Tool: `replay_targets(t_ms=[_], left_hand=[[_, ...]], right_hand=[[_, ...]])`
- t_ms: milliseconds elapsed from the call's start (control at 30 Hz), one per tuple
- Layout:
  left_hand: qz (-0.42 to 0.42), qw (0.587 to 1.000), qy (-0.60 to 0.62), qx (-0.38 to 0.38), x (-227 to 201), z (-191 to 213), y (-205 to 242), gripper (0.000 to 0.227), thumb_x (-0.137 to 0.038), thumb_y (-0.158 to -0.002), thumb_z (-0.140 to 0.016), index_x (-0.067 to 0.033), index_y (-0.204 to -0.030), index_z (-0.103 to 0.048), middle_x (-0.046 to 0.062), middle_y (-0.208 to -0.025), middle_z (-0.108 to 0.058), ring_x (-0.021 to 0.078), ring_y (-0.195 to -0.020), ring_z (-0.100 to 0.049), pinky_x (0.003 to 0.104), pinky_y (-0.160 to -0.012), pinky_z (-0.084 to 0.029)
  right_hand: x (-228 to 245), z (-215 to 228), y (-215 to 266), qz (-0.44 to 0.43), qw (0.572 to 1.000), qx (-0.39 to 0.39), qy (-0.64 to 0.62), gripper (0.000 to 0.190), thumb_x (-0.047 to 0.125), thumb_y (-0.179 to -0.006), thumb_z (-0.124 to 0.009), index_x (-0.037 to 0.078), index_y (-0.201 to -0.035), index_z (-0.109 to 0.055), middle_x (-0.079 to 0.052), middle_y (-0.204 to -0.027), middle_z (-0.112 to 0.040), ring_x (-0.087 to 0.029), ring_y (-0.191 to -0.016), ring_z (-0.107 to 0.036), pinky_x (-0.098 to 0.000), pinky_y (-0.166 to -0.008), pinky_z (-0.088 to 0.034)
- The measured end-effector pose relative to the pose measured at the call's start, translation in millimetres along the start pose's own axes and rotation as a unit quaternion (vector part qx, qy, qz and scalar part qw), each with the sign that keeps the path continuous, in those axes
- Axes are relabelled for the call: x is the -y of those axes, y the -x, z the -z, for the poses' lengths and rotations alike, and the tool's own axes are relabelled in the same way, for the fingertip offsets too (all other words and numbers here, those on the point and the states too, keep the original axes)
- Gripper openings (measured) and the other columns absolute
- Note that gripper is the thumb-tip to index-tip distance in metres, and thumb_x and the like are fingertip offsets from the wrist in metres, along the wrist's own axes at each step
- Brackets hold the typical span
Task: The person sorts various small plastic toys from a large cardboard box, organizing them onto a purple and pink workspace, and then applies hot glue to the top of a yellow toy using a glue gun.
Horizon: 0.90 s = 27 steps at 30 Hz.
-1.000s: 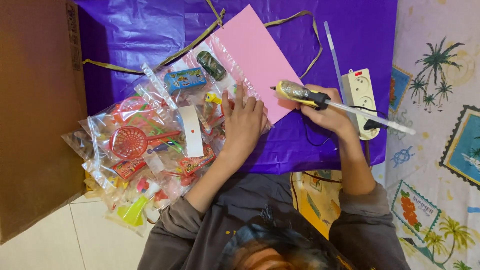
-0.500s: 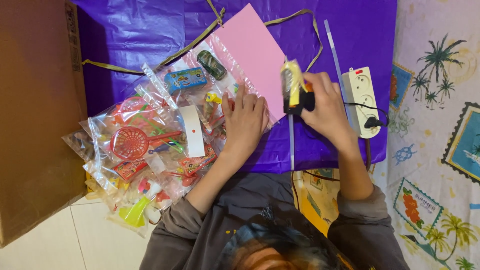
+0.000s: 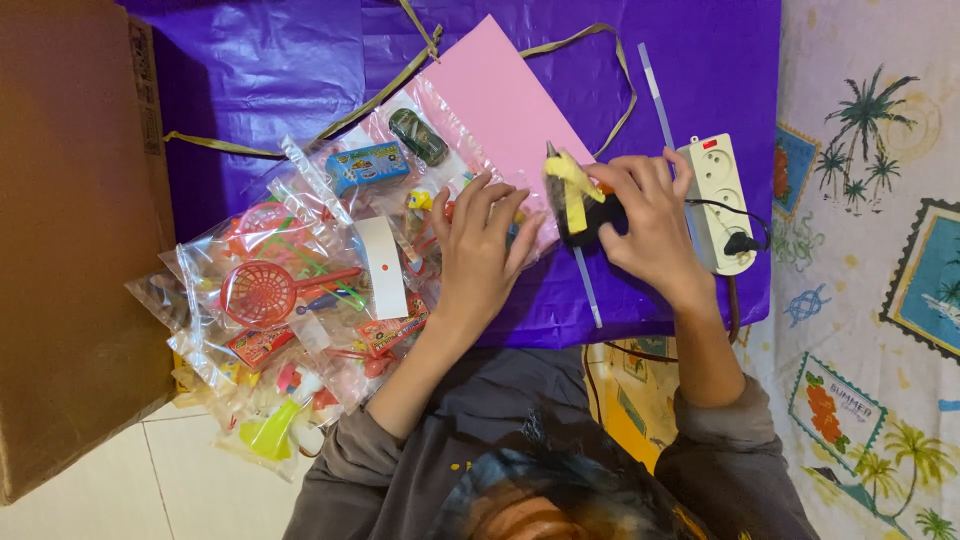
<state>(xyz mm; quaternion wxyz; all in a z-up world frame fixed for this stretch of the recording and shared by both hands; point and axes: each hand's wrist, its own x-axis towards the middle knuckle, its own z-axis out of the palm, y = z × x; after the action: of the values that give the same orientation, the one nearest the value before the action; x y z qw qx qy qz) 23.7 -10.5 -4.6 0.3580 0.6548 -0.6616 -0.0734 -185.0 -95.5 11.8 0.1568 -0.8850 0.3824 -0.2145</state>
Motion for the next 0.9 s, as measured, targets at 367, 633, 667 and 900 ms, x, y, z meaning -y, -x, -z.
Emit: replay_targets(t_ms=[367,633,667,900], left_hand=[[0.209,0.893,0.399,-0.023,-37.9,30.1,-2.1,0.041,-0.031,-0.085,-0.086,-0.0132,-0.119,-0.071,0.005,-0.102,-0.074,0.0226,-0.104,-0.071,0.039,-0.098,-0.049],[0.109,0.882,0.455,-0.063,-49.1,36.7,5.6,0.039,-0.019,-0.082,-0.088,-0.005,-0.115,-0.073,0.008,-0.099,-0.072,0.0249,-0.098,-0.07,0.041,-0.093,-0.053],[0.108,0.882,0.455,-0.062,-50.2,35.8,7.3,0.039,-0.019,-0.082,-0.088,-0.005,-0.115,-0.073,0.008,-0.099,-0.072,0.0249,-0.098,-0.07,0.041,-0.093,-0.053],[0.022,0.882,0.448,-0.144,-53.0,34.8,11.0,0.036,-0.007,-0.078,-0.088,0.004,-0.108,-0.071,0.017,-0.101,-0.074,0.0353,-0.096,-0.073,0.046,-0.086,-0.059]], right_hand=[[41.1,20.1,6.6,0.061,0.996,-0.063,-0.007,0.057,-0.007,-0.07,-0.072,0.009,-0.124,-0.071,-0.01,-0.109,-0.058,-0.032,-0.107,-0.056,-0.0643,-0.118,-0.016],[74.0,55.7,2.7,-0.003,0.974,-0.027,-0.225,0.034,0.02,-0.105,-0.05,0.002,-0.126,-0.069,-0.016,-0.121,-0.072,-0.035,-0.126,-0.064,-0.0577,-0.127,0.0],[76.5,56.6,2.9,-0.004,0.974,-0.028,-0.225,0.034,0.02,-0.105,-0.05,0.002,-0.126,-0.069,-0.016,-0.121,-0.072,-0.035,-0.126,-0.064,-0.0577,-0.127,0.0],[89.5,67.4,5.8,0.01,0.968,-0.052,-0.247,0.025,0.014,-0.096,-0.068,-0.001,-0.116,-0.07,-0.016,-0.114,-0.075,-0.033,-0.102,-0.074,-0.0625,-0.116,-0.035]])
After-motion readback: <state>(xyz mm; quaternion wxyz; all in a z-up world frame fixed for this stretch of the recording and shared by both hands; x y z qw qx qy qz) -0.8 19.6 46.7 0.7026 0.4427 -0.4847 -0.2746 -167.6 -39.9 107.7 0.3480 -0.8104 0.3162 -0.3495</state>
